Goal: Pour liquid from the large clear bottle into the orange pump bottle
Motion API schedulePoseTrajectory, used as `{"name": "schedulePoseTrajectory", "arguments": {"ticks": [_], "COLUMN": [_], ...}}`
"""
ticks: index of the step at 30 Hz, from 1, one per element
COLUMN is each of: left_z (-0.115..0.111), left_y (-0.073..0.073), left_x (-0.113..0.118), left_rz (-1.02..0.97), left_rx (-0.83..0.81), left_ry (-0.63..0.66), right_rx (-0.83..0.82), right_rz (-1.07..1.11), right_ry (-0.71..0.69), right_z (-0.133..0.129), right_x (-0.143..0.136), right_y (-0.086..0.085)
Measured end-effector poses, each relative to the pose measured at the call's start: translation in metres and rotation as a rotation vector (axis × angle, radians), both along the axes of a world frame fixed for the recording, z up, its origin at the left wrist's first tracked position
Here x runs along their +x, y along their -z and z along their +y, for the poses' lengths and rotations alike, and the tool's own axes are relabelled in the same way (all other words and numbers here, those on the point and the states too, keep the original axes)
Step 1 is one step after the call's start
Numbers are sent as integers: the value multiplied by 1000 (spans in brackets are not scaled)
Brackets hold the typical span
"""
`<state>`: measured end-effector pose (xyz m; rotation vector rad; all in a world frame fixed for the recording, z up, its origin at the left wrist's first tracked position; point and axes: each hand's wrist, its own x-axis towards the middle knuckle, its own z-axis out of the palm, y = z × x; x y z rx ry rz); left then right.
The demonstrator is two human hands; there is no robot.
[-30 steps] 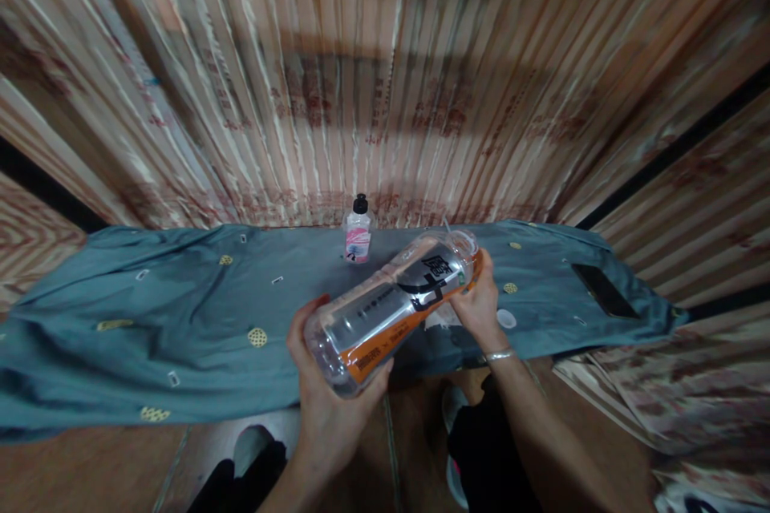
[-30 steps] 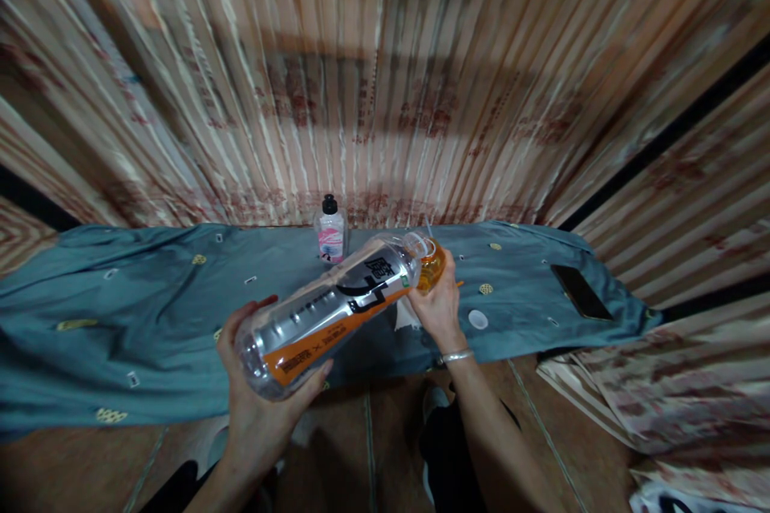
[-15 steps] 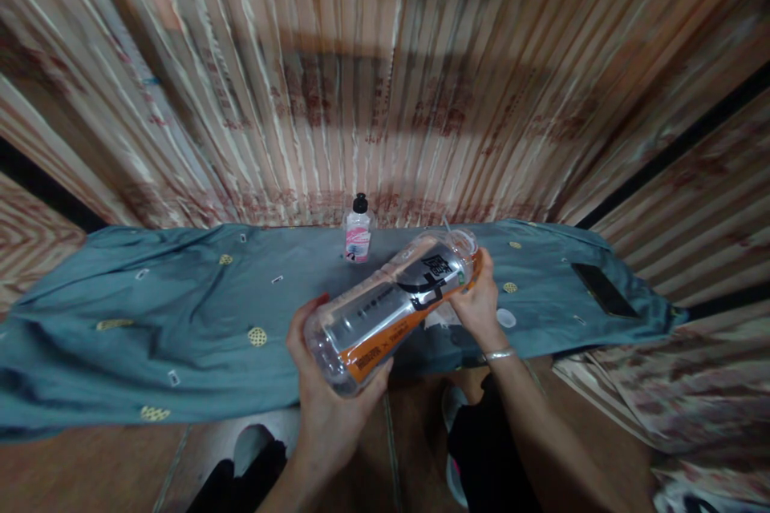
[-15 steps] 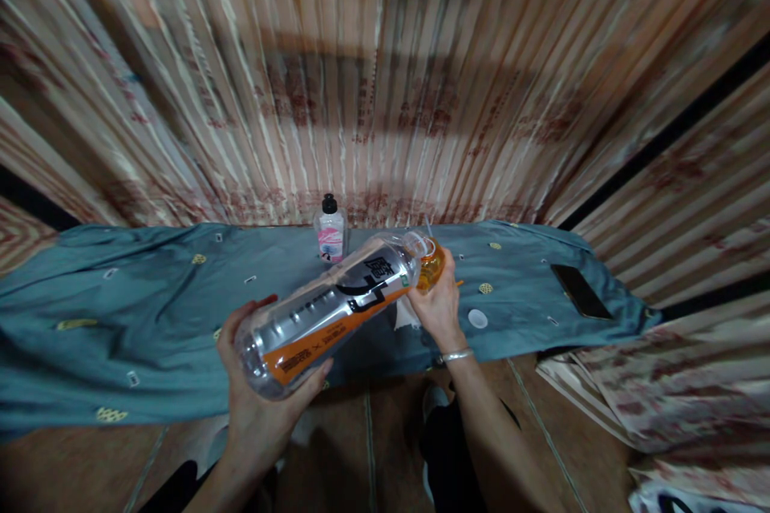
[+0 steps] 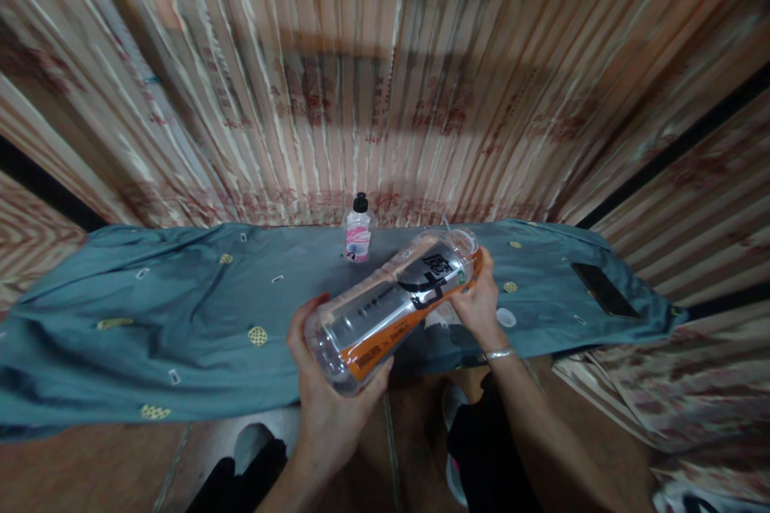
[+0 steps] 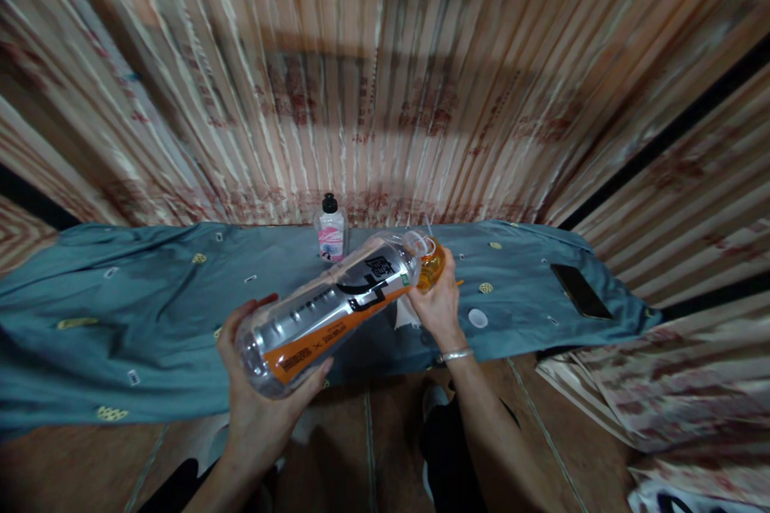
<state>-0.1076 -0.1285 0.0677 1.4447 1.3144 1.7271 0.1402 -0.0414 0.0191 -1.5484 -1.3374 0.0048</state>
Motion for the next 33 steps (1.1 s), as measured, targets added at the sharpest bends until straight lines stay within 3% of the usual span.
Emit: {"name": "schedulePoseTrajectory", "arguments": {"ticks": [33], "left_z": [0], "left_y": [-2], "left_x": [2], "left_rz": [-15], "left_rx": [0], "left_ry": [-17], "right_rx": [21], "right_rz": [-15], "right_ry": [12], "right_z": [1], "right_x": [0], "right_y": [1]}}
